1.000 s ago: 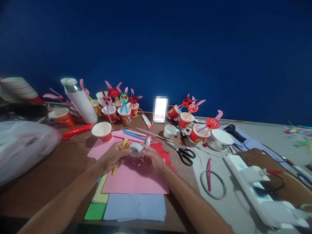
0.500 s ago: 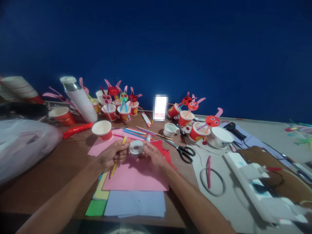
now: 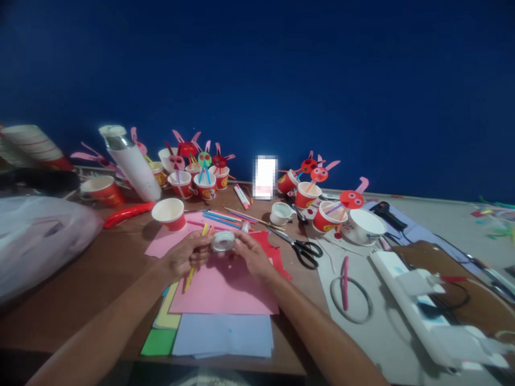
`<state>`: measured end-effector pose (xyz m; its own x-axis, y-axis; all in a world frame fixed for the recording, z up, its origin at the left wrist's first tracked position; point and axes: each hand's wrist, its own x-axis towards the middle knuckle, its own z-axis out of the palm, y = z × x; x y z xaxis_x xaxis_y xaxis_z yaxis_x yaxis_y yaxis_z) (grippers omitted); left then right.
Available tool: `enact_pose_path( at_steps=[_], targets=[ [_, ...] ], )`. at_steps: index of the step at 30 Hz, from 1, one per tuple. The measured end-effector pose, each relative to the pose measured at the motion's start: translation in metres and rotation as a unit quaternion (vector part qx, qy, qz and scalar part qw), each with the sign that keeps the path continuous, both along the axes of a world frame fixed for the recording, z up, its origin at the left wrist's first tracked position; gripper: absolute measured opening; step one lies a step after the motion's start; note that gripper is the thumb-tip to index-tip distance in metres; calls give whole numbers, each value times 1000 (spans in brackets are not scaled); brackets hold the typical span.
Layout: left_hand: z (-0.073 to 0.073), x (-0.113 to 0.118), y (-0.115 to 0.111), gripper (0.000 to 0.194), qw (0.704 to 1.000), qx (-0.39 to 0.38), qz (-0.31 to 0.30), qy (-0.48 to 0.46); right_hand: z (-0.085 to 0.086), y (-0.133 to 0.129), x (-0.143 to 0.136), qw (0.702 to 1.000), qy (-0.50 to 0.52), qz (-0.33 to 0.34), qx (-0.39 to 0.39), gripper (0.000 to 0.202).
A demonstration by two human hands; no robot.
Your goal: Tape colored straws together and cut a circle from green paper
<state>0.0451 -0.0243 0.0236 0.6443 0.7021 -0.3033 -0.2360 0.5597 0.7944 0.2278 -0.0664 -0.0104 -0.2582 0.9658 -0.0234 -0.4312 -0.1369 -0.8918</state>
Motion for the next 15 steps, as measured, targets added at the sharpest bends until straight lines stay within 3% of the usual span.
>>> enact_pose_path(
  at_steps=[6, 15],
  targets=[
    [2, 4, -3, 21, 1000, -18, 4, 16, -3, 0, 0, 995, -69, -39, 56, 32],
    [-3, 7, -2, 24, 999, -26, 1, 20, -3, -1, -5, 999, -30, -36, 18, 34]
  ],
)
